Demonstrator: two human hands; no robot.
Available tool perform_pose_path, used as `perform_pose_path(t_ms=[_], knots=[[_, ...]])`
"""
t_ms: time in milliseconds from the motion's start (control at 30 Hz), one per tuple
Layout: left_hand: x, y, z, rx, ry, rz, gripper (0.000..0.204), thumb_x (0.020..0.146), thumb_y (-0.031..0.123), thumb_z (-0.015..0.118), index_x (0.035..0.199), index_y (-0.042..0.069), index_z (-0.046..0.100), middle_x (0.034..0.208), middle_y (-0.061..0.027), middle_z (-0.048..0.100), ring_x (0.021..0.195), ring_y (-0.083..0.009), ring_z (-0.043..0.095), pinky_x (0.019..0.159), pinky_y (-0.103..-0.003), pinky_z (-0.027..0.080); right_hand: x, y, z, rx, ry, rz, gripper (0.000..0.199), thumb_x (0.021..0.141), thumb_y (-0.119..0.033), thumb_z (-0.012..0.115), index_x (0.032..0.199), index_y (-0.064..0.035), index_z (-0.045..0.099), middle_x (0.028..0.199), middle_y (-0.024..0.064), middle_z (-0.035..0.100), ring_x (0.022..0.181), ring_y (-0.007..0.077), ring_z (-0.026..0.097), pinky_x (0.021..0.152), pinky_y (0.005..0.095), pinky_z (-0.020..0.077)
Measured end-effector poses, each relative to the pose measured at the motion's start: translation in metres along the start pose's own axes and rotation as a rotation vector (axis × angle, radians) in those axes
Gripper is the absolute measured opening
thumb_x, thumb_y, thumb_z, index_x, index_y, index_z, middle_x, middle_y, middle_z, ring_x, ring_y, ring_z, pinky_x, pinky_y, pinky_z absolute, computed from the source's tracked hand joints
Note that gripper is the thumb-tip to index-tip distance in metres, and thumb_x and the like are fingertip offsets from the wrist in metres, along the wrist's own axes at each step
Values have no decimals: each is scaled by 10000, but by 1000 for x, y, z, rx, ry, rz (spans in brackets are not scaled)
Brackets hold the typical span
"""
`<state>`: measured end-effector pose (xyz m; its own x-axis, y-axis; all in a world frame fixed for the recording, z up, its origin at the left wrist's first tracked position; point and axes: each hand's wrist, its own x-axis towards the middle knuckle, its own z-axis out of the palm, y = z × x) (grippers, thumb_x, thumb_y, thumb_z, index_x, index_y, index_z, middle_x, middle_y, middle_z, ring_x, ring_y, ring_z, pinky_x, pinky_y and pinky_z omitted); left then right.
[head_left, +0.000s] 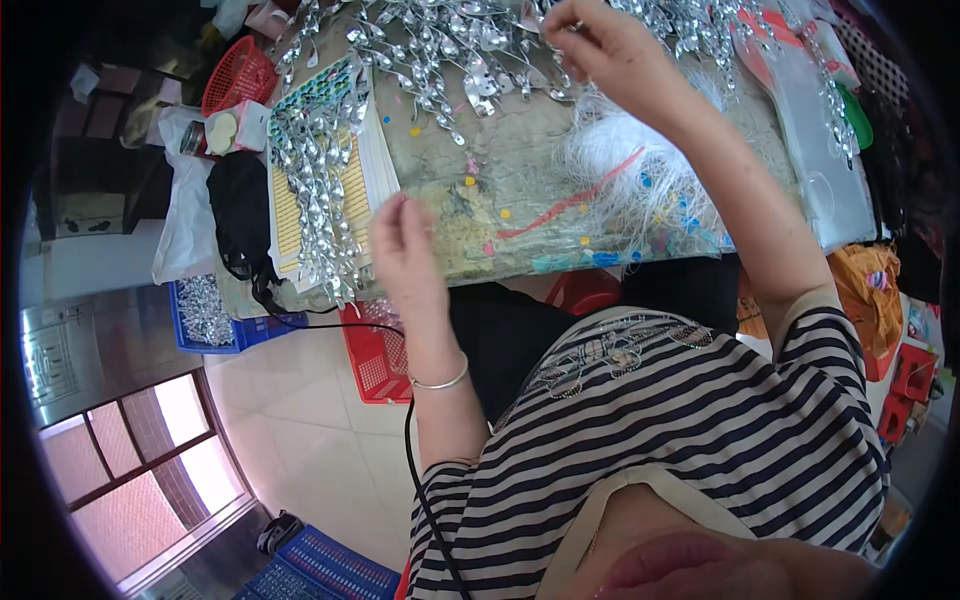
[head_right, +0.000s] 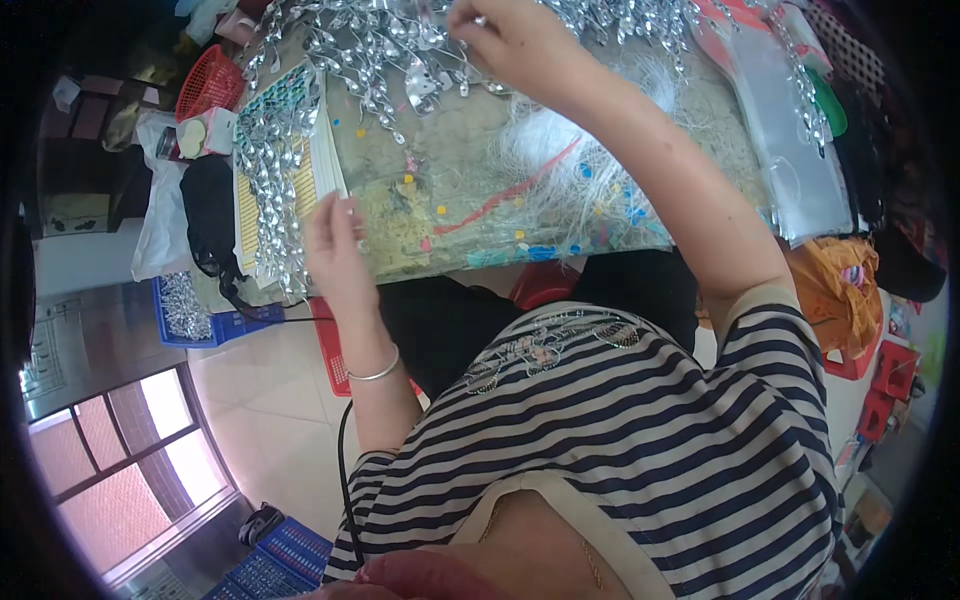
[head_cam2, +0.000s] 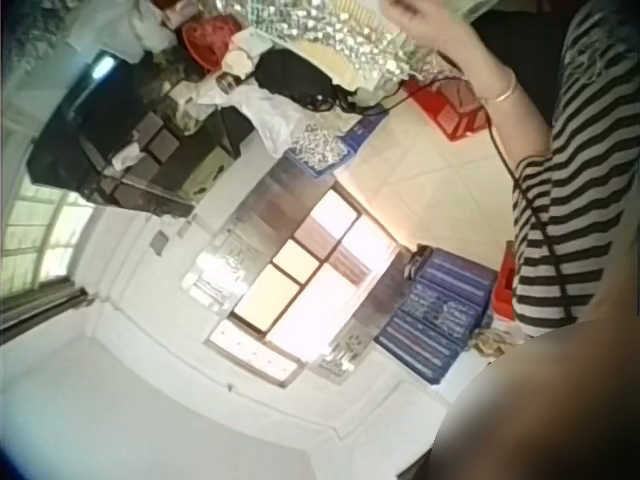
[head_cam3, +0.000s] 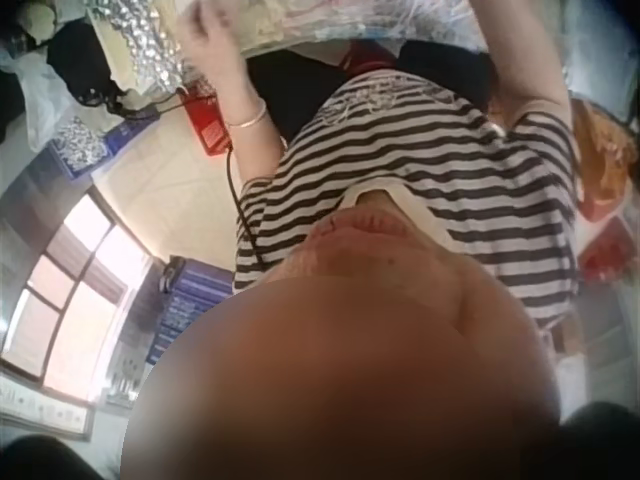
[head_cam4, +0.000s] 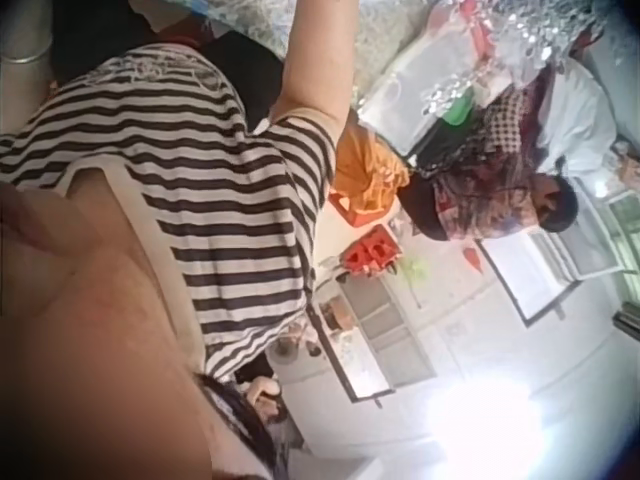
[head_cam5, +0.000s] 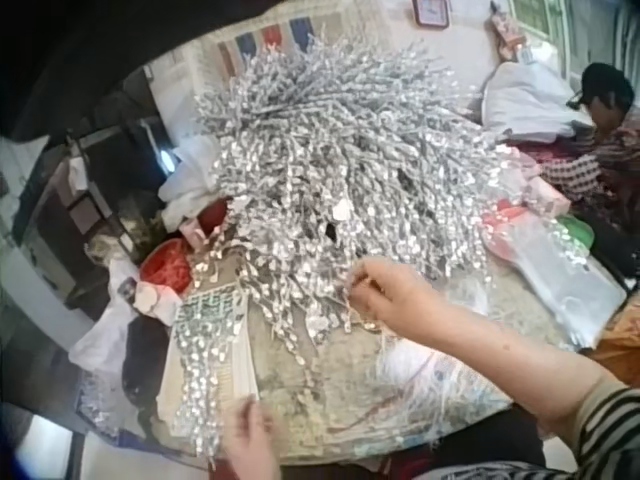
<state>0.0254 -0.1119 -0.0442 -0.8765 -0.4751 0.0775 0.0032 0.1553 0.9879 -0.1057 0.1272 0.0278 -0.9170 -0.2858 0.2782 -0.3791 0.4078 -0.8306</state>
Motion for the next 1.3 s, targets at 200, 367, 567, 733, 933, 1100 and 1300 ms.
perform_pose_path(t_ms=[200,367,567,733,933,1100,1300], knots=[[-35,25,59,-462,-572,-471,512,974,408,398,1167,-58,483,974,-151,627,829,-180,626,735,-286,511,-49,-33,-16,297,-27,-152,120,934,-84,497,987,-18,583,898,43,627,818,93,601,747,250,492],[-36,25,80,-949,-529,-460,577,962,457,388,1219,-58,434,1054,-153,594,944,-221,607,779,-338,517,-116,-43,-1,588,-246,-63,99,904,10,487,943,-1,577,1056,99,616,1001,144,577,874,289,472],[-27,26,63,-904,-126,-303,331,937,193,535,1208,13,476,823,-40,559,712,-139,574,624,-261,493,-141,-11,15,493,-405,45,180,879,48,514,995,-37,623,1179,72,598,987,141,595,845,276,492],[-10,49,22,-496,-142,-26,283,898,84,569,1170,19,523,775,-16,578,619,-72,526,531,-182,410,-95,52,-8,44,-162,191,197,911,-81,524,1087,-79,611,1123,77,591,904,185,618,753,289,512],[-48,32,17,-35,-276,-119,286,852,72,646,1131,20,611,867,14,621,671,-22,507,579,-158,400,-62,102,5,-687,-17,-253,276,837,-40,538,1080,-139,622,1092,105,567,901,271,616,737,332,511],[-77,5,22,-120,-445,-192,329,854,76,653,1168,-1,591,920,13,619,795,-27,543,688,-160,428,-52,97,13,-859,-174,-203,172,819,-70,539,957,-122,627,1058,93,550,872,268,618,699,354,505],[-82,2,16,-74,-522,-321,257,867,132,644,1101,26,635,790,21,612,632,-7,489,546,-155,391,-49,107,4,-598,-14,-162,67,837,-82,567,870,-63,622,998,97,547,840,256,607,686,326,490]])
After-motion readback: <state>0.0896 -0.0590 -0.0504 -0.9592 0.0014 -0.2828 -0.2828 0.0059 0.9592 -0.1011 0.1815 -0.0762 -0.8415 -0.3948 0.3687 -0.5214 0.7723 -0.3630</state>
